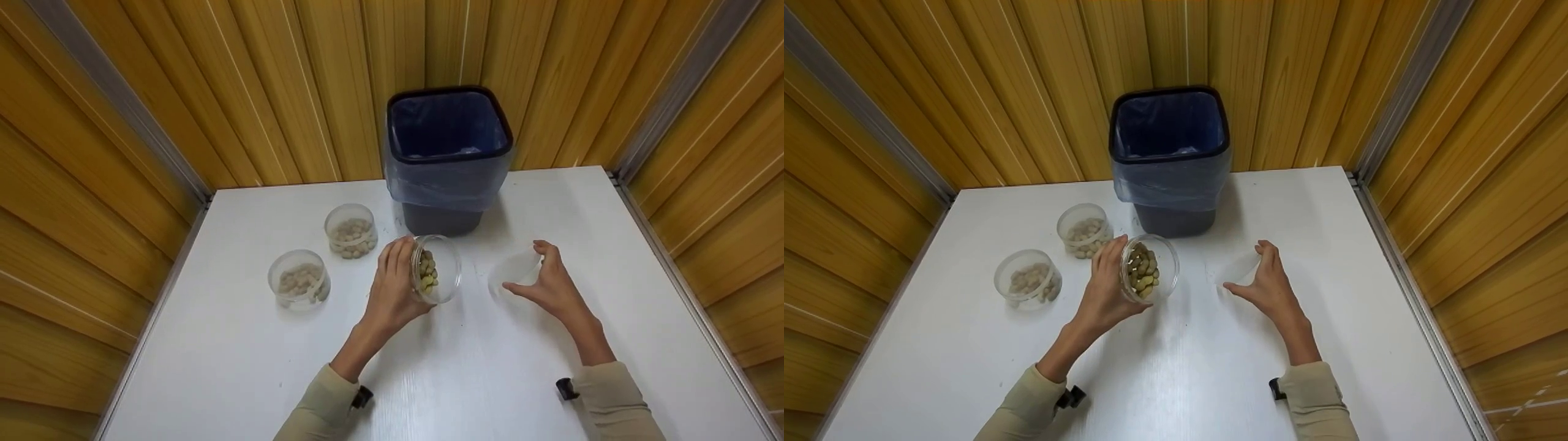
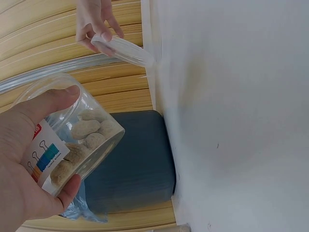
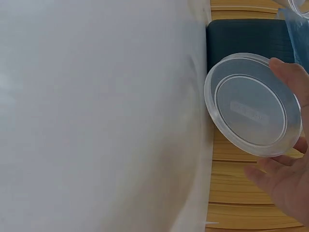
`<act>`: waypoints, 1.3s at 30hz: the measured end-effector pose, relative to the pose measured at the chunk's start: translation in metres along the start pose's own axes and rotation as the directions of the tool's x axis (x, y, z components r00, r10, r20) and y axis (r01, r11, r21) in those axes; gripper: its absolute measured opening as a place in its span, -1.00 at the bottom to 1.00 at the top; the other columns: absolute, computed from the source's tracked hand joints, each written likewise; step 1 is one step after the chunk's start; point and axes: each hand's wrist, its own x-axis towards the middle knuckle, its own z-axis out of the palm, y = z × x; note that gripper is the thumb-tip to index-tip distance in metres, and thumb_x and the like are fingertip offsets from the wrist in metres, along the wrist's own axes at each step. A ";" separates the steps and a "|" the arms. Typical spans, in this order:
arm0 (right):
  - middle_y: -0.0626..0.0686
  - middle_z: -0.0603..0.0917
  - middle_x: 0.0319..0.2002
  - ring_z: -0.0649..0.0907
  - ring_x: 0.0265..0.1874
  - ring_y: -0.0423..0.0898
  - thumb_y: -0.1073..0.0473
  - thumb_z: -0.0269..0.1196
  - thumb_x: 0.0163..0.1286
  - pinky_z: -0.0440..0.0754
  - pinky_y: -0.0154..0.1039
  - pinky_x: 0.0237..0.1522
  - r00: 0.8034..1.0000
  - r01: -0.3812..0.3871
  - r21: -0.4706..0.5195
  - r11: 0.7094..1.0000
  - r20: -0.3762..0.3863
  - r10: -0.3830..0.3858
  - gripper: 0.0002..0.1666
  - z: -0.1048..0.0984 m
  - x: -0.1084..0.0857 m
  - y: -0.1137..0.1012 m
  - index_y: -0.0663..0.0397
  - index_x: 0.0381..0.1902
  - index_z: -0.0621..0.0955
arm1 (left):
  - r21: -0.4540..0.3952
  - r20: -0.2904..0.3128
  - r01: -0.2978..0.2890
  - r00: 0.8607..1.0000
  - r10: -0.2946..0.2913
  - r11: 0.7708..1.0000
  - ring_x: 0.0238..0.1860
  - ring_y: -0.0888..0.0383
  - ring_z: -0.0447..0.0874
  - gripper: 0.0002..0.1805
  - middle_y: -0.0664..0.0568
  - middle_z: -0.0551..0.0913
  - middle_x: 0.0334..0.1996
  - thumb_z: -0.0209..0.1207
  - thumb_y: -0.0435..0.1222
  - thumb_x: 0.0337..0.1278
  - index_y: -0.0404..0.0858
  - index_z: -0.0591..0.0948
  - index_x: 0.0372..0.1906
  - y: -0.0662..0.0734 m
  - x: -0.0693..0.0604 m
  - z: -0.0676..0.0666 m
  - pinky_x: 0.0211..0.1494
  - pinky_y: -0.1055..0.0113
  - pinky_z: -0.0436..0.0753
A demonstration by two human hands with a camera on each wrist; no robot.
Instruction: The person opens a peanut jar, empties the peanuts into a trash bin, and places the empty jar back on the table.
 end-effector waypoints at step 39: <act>0.67 -0.03 0.43 -0.01 0.38 0.63 0.08 0.46 0.26 0.15 0.46 0.37 0.939 -0.170 -0.271 0.947 0.247 0.239 0.30 -0.008 0.043 0.027 0.52 0.54 -0.15 | 0.042 0.016 -0.018 1.000 0.018 0.999 0.46 -0.09 0.19 0.40 -0.11 0.28 0.46 0.72 0.01 -0.60 -0.23 0.15 0.49 -0.003 -0.002 -0.003 0.49 0.09 0.37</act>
